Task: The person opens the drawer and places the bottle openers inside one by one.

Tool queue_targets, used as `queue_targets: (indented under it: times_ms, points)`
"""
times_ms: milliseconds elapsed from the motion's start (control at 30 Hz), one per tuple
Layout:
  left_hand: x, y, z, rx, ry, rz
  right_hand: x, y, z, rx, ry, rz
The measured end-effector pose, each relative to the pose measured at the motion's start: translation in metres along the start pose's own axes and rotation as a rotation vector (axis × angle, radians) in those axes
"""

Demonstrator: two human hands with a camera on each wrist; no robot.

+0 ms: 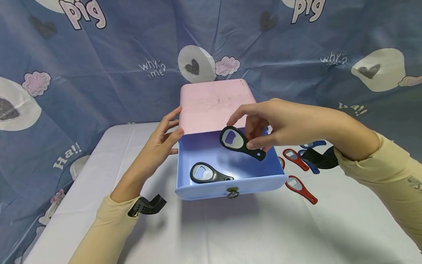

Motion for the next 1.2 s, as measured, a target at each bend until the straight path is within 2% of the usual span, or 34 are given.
queue_targets:
  times_ms: [133, 333, 567, 833, 1200]
  points:
    - [0.001, -0.001, 0.0, -0.001, -0.008, -0.001, -0.006, -0.005, 0.004, -0.045, 0.022, -0.011]
    - [0.003, 0.0, 0.001, -0.005, -0.001, 0.0, -0.013, -0.011, 0.008, -0.1, 0.067, 0.016]
    - [0.004, 0.001, 0.001, -0.011, 0.01, 0.005, -0.019, -0.019, 0.013, -0.119, 0.154, -0.031]
    - [0.005, -0.001, 0.0, -0.007, -0.005, 0.01, -0.022, -0.027, 0.023, -0.158, 0.19, -0.048]
    - [0.004, 0.002, 0.001, -0.004, -0.008, 0.01, -0.025, -0.037, 0.038, -0.215, 0.232, 0.036]
Point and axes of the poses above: each hand's wrist, its own y-axis away from the middle knuckle, its own z-axis out of the palm, x = y × z, the point moved 3 cm from there along -y, towards the middle knuckle, and after that the axes turned 14 degrees about x, right-handed, at the moved point
